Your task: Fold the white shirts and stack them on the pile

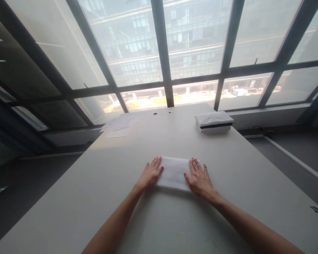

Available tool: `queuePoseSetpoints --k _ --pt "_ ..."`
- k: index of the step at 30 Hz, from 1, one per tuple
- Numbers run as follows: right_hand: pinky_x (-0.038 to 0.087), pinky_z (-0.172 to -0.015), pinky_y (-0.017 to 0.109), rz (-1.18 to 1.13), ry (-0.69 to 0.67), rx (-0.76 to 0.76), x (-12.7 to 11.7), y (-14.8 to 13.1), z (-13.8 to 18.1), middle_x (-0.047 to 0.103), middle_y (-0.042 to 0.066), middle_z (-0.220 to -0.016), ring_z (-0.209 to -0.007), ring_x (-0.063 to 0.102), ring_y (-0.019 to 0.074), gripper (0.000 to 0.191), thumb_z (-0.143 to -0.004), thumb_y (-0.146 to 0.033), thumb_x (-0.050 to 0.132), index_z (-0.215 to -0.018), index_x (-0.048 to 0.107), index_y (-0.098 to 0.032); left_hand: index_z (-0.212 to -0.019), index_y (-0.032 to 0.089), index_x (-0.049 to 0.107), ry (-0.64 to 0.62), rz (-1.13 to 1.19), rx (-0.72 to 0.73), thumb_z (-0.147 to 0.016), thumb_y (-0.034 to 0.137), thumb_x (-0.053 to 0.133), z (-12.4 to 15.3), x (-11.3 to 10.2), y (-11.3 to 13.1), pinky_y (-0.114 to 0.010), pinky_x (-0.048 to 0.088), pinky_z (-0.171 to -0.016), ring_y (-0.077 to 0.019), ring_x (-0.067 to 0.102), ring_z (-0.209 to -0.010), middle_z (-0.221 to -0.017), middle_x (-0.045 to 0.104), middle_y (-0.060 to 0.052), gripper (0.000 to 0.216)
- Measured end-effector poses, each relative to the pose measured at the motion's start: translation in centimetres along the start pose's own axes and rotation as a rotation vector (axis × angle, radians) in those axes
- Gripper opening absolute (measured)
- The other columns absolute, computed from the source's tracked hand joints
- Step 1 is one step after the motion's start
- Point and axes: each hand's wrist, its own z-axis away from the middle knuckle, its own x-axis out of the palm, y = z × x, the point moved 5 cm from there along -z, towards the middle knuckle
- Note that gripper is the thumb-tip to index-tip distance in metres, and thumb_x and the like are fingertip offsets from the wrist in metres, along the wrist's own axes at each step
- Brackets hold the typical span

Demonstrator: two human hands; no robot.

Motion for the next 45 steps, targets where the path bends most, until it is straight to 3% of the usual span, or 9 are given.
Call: queuePoseSetpoints --k 6,12,16,20,25,30,35,40,45 --pt "0.005 -0.124 0.048 -0.128 -0.032 -0.047 -0.2 0.6 -1.0 0.017 0.014 -0.166 -0.154 0.011 0.0267 0.072 -0.097 -0.044 0.036 -0.157 0.027 -0.006 -0.158 0.008 0.026 0.038 0.285 -0.112 -0.102 0.046 0.022 0.7 -0.3 -1.7 -0.050 0.010 -0.124 -0.0265 0.017 -0.153 -0.163 0.025 -0.014 0.068" --pt "0.036 -0.116 0.046 -0.681 0.222 0.112 -3.5 5.1 0.5 0.052 0.019 -0.147 -0.138 0.046 0.0288 0.059 -0.089 -0.040 0.045 -0.138 0.056 -0.009 -0.138 0.008 0.056 0.171 0.724 -0.258 -0.092 0.047 0.042 4.6 -3.1 -3.0 -0.037 0.044 -0.106 -0.0286 0.059 -0.125 -0.139 0.060 -0.018 0.063" --pt "0.054 -0.094 0.043 -1.115 -0.031 0.408 -3.7 7.0 3.3 0.064 0.017 -0.132 -0.114 0.065 0.0290 0.050 -0.079 -0.037 0.063 -0.125 0.064 -0.015 -0.139 0.007 0.054 -0.006 0.964 -0.372 -0.079 0.054 0.062 7.8 -3.7 -3.1 -0.036 0.053 -0.081 -0.0277 0.068 -0.096 -0.117 0.070 -0.018 0.076" --pt "0.055 -0.085 0.036 -1.382 -0.421 0.457 -4.0 5.4 5.0 0.072 0.011 -0.110 -0.100 0.069 0.0239 0.031 -0.077 -0.032 0.071 -0.105 0.068 -0.018 -0.122 0.010 0.064 -0.170 1.056 -0.404 -0.071 0.055 0.072 8.4 -3.8 -2.1 -0.031 0.049 -0.069 -0.0206 0.064 -0.076 -0.086 0.070 -0.008 0.068" --pt "0.052 -0.073 0.026 -1.495 -0.419 0.492 -3.6 5.3 3.8 0.068 0.004 -0.083 -0.079 0.065 0.0159 0.011 -0.070 -0.019 0.073 -0.076 0.064 -0.018 -0.075 0.013 0.067 -0.202 1.007 -0.393 -0.068 0.060 0.074 6.9 -3.7 -1.4 -0.026 0.039 -0.057 -0.0146 0.052 -0.061 -0.063 0.057 0.000 0.048" --pt "0.050 -0.063 0.023 -1.577 -0.377 0.473 -2.3 5.4 3.2 0.067 0.004 -0.078 -0.071 0.060 0.0141 0.010 -0.079 -0.025 0.070 -0.084 0.066 -0.017 -0.100 0.013 0.070 -0.246 1.404 -0.388 -0.072 0.049 0.080 7.2 -3.8 0.1 -0.031 0.054 -0.073 -0.0225 0.066 -0.086 -0.093 0.071 -0.008 0.047" --pt "0.058 -0.079 0.033 -1.619 -0.401 0.402 -3.5 4.4 4.1 0.072 0.008 -0.103 -0.088 0.068 0.0195 0.033 -0.084 -0.036 0.074 -0.110 0.067 -0.018 -0.117 0.010 0.064 -0.243 1.913 -0.541 -0.087 0.024 0.070 7.7 -3.7 1.6 -0.037 0.058 -0.092 -0.0227 0.071 -0.089 -0.103 0.074 -0.012 0.034" --pt "0.057 -0.091 0.033 -1.671 -0.370 0.345 -4.7 4.7 3.7 0.073 0.013 -0.110 -0.095 0.069 0.0202 0.025 -0.082 -0.025 0.076 -0.103 0.070 -0.012 -0.125 0.000 0.057 -0.137 2.053 -0.669 -0.093 0.014 0.058 7.6 -3.8 2.9 -0.031 0.061 -0.088 -0.0213 0.073 -0.086 -0.099 0.074 -0.016 0.034" --pt "0.056 -0.095 0.032 -1.704 -0.335 0.298 -6.0 6.8 3.5 0.074 0.013 -0.107 -0.095 0.069 0.0197 0.026 -0.085 -0.028 0.074 -0.104 0.072 -0.010 -0.117 0.002 0.062 -0.075 2.007 -0.605 -0.090 0.009 0.059 7.6 -4.8 5.0 -0.032 0.060 -0.093 -0.0203 0.072 -0.089 -0.105 0.073 -0.016 0.028"
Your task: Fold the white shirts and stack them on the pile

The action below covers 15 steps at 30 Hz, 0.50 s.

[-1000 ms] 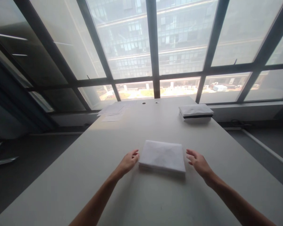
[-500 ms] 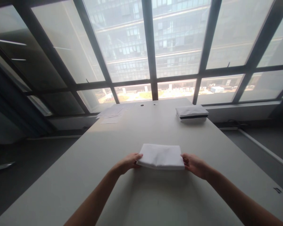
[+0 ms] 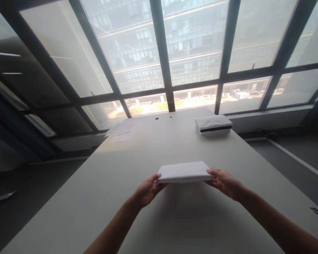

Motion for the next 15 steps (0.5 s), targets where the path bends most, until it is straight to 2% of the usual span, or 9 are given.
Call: queuePoseSetpoints --k 2,5,9,12,15 --pt "0.056 -0.095 0.033 0.012 0.003 -0.017 -0.7 -1.3 0.6 0.074 0.013 -0.109 -0.096 0.069 0.0202 0.027 -0.085 -0.028 0.074 -0.105 0.071 -0.011 -0.114 0.004 0.064 -0.040 -0.077 0.040 -0.089 0.011 0.062 0.1 1.3 0.1 -0.033 0.058 -0.097 -0.0221 0.071 -0.098 -0.114 0.071 -0.016 0.027" --pt "0.058 -0.092 0.034 0.044 0.081 -0.031 -2.0 -4.0 1.7 0.073 0.011 -0.109 -0.097 0.069 0.0217 0.025 -0.083 -0.028 0.075 -0.105 0.072 -0.015 -0.114 0.010 0.067 -0.112 -0.209 0.091 -0.088 0.018 0.064 -0.1 3.8 0.5 -0.035 0.055 -0.103 -0.0262 0.065 -0.114 -0.125 0.068 -0.013 0.027" --pt "0.058 -0.088 0.034 0.083 0.181 -0.100 -4.4 -8.0 2.2 0.074 0.009 -0.106 -0.095 0.069 0.0222 0.022 -0.082 -0.026 0.075 -0.102 0.072 -0.019 -0.118 0.017 0.067 -0.137 -0.348 0.186 -0.087 0.027 0.066 -1.8 7.8 1.5 -0.038 0.054 -0.105 -0.0285 0.059 -0.123 -0.129 0.066 -0.010 0.033" --pt "0.058 -0.084 0.031 0.114 0.269 -0.174 -7.1 -11.3 1.3 0.073 0.008 -0.104 -0.091 0.069 0.0200 0.020 -0.083 -0.023 0.072 -0.103 0.071 -0.019 -0.121 0.020 0.066 -0.185 -0.354 0.212 -0.082 0.026 0.072 -4.8 11.5 2.4 -0.037 0.055 -0.101 -0.0268 0.061 -0.120 -0.129 0.066 -0.009 0.040" --pt "0.058 -0.075 0.026 0.111 0.333 -0.242 -10.0 -15.2 -1.0 0.073 0.007 -0.098 -0.083 0.067 0.0166 0.013 -0.084 -0.018 0.069 -0.098 0.070 -0.018 -0.117 0.018 0.068 -0.243 -0.348 0.251 -0.081 0.023 0.074 -9.3 15.8 3.8 -0.034 0.055 -0.097 -0.0231 0.063 -0.112 -0.125 0.067 -0.009 0.038"
